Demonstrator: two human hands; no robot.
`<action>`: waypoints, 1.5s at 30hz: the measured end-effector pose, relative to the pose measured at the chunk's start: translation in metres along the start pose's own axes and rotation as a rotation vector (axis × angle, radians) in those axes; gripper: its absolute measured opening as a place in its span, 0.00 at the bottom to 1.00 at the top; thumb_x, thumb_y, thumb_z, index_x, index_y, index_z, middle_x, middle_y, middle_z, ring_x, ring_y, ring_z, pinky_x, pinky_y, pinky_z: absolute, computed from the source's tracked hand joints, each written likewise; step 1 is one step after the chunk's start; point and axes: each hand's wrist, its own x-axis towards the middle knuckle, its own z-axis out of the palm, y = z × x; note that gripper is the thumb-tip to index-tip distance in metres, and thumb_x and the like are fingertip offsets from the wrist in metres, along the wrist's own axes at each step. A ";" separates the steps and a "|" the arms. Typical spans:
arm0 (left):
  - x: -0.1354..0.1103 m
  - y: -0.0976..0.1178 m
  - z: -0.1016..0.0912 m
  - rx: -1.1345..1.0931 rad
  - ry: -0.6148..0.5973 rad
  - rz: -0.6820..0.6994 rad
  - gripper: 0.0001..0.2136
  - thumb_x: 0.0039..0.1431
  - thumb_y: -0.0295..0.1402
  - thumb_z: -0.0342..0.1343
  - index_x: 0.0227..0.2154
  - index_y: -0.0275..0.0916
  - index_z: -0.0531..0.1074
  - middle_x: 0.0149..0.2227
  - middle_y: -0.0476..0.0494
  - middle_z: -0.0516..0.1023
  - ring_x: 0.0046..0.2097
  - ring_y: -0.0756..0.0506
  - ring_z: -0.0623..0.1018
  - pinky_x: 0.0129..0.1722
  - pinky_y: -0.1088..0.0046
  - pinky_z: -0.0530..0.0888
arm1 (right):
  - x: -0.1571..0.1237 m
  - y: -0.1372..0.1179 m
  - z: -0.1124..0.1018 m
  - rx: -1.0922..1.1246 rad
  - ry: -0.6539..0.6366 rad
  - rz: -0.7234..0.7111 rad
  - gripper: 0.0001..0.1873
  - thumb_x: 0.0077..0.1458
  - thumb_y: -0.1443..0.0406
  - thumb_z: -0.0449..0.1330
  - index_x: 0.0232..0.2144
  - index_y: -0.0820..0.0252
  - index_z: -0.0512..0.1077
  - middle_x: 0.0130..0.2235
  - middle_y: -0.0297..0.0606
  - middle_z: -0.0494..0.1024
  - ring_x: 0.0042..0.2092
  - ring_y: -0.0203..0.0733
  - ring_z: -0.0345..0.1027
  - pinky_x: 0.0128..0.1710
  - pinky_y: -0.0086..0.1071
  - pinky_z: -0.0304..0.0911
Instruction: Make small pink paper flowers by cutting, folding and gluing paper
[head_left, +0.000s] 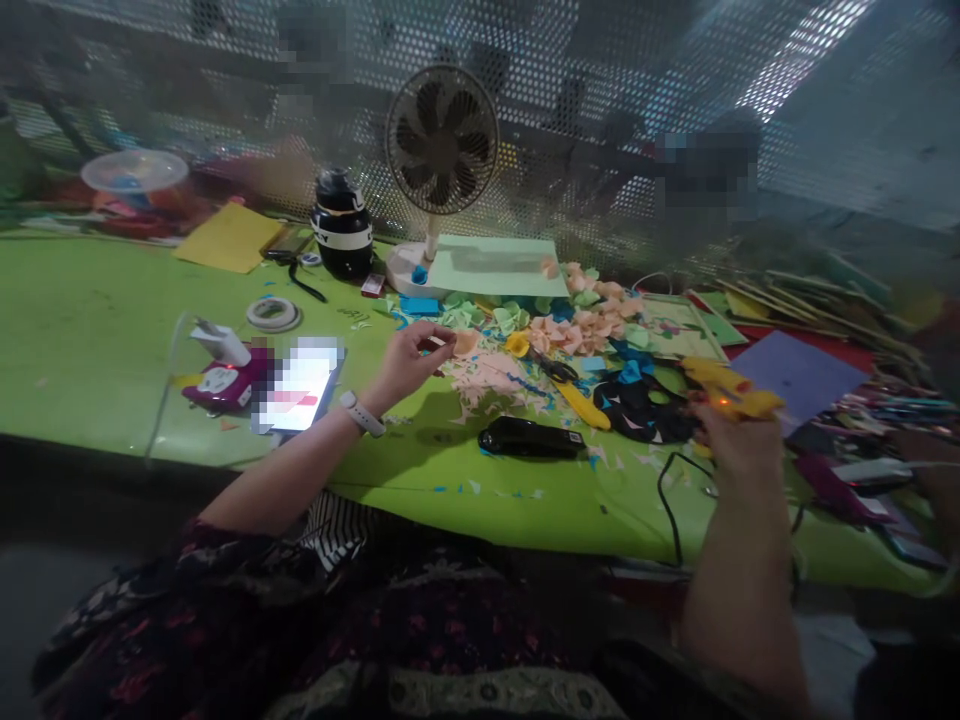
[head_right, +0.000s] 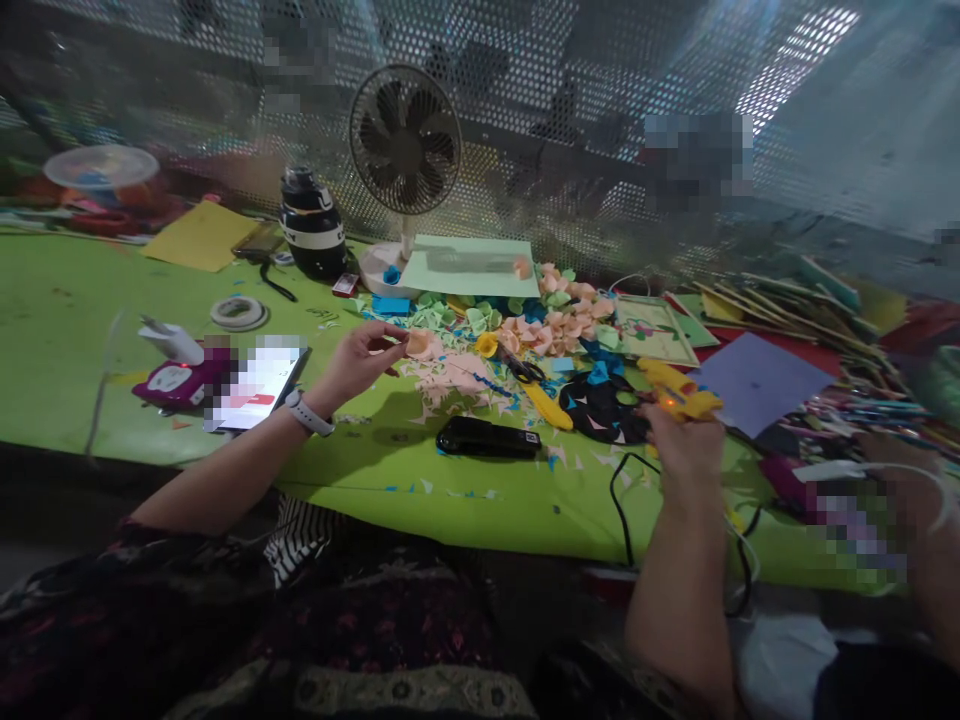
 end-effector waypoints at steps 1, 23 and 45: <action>-0.001 -0.001 0.001 0.015 0.009 0.043 0.08 0.55 0.35 0.59 0.35 0.36 0.74 0.36 0.42 0.79 0.35 0.47 0.82 0.24 0.76 0.80 | -0.004 -0.010 0.001 0.192 0.039 0.052 0.16 0.46 0.57 0.62 0.38 0.57 0.73 0.42 0.55 0.80 0.35 0.56 0.76 0.25 0.42 0.66; -0.020 0.004 0.014 0.286 0.094 0.543 0.03 0.61 0.29 0.60 0.37 0.38 0.77 0.33 0.46 0.82 0.27 0.54 0.78 0.27 0.79 0.78 | -0.085 -0.163 0.099 0.634 -0.527 -0.363 0.13 0.49 0.59 0.67 0.33 0.57 0.69 0.31 0.34 0.75 0.35 0.43 0.71 0.39 0.41 0.71; -0.019 0.018 0.012 -0.106 0.021 0.254 0.10 0.54 0.33 0.65 0.37 0.36 0.74 0.35 0.44 0.81 0.36 0.49 0.82 0.36 0.75 0.82 | -0.077 -0.155 0.106 0.931 -0.650 -0.115 0.15 0.40 0.59 0.71 0.28 0.57 0.71 0.27 0.30 0.73 0.29 0.35 0.67 0.29 0.32 0.68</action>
